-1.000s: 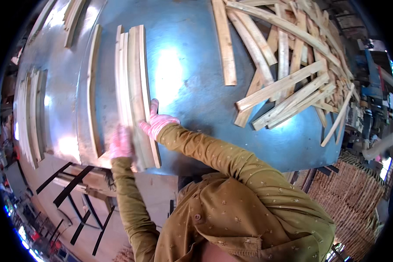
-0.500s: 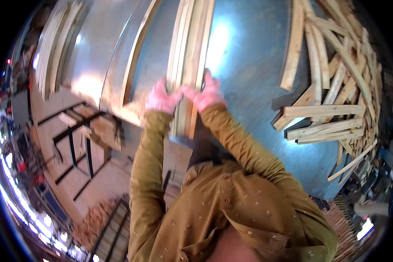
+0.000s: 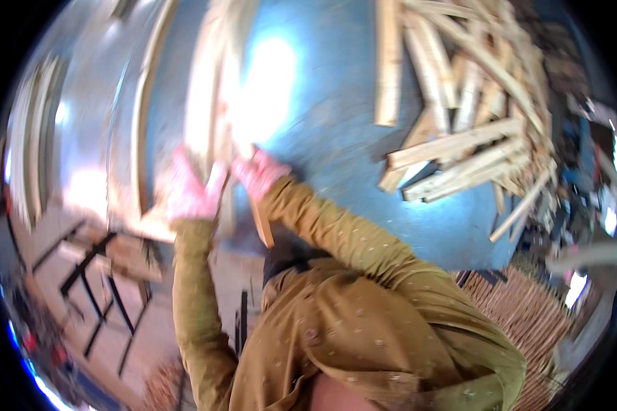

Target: The person sorts thin wooden strips from a large pile on a metal table. They pick up individual strips, inspect them, and place them into a neat stack. The person occasionally gathers the stack and moves it to a nearby rack before returning to sort more strips.

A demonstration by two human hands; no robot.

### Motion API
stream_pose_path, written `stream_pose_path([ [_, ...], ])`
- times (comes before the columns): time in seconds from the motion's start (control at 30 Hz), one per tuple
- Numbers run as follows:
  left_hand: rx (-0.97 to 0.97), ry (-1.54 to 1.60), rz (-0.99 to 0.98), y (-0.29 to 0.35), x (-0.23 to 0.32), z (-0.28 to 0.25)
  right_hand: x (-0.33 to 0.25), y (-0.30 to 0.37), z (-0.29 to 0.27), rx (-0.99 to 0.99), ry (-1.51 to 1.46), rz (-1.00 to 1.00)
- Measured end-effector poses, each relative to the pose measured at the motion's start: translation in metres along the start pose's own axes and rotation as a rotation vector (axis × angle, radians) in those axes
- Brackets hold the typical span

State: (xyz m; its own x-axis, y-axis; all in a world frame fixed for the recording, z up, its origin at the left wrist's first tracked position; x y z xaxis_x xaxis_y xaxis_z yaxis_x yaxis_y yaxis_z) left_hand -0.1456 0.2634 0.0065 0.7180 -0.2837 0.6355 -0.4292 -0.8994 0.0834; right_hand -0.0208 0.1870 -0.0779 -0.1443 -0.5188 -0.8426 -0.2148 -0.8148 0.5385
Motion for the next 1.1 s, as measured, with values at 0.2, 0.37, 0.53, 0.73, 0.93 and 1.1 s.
stream_pose_path([
  [0.2,-0.021,-0.215,-0.030,0.013,0.019,0.009,-0.006,0.006,-0.052,0.274,0.504,0.109],
  [0.37,-0.042,-0.228,-0.023,0.027,0.022,0.020,-0.026,0.025,-0.006,-0.464,0.899,0.176],
  [0.53,-0.093,-0.429,-0.184,0.028,0.017,0.020,-0.149,0.018,-0.235,0.453,1.387,-0.323],
  [0.73,0.143,-0.417,0.114,0.023,0.105,0.015,-0.188,0.026,-0.585,1.024,1.865,0.097],
  [0.93,-0.243,0.543,0.197,-0.010,0.243,0.106,-0.185,0.018,-0.583,0.431,1.726,0.347],
  [1.1,-0.672,1.019,0.067,-0.001,0.328,0.217,-0.209,0.057,-0.503,0.498,0.808,0.102],
])
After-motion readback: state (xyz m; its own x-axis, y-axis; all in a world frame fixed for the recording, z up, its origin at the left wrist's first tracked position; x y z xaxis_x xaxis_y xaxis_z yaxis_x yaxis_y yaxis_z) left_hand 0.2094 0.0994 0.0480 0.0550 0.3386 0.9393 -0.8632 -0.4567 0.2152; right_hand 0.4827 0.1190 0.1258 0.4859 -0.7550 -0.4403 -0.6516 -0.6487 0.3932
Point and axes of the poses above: each hand's wrist, its own y-axis away from the middle knuckle, its own z-axis out of the palm, x = y × z, the point moved 9 cm from there along -y, towards the middle knuckle, and after that the axes turned 9 degrees about y, right-handed, at the moved point
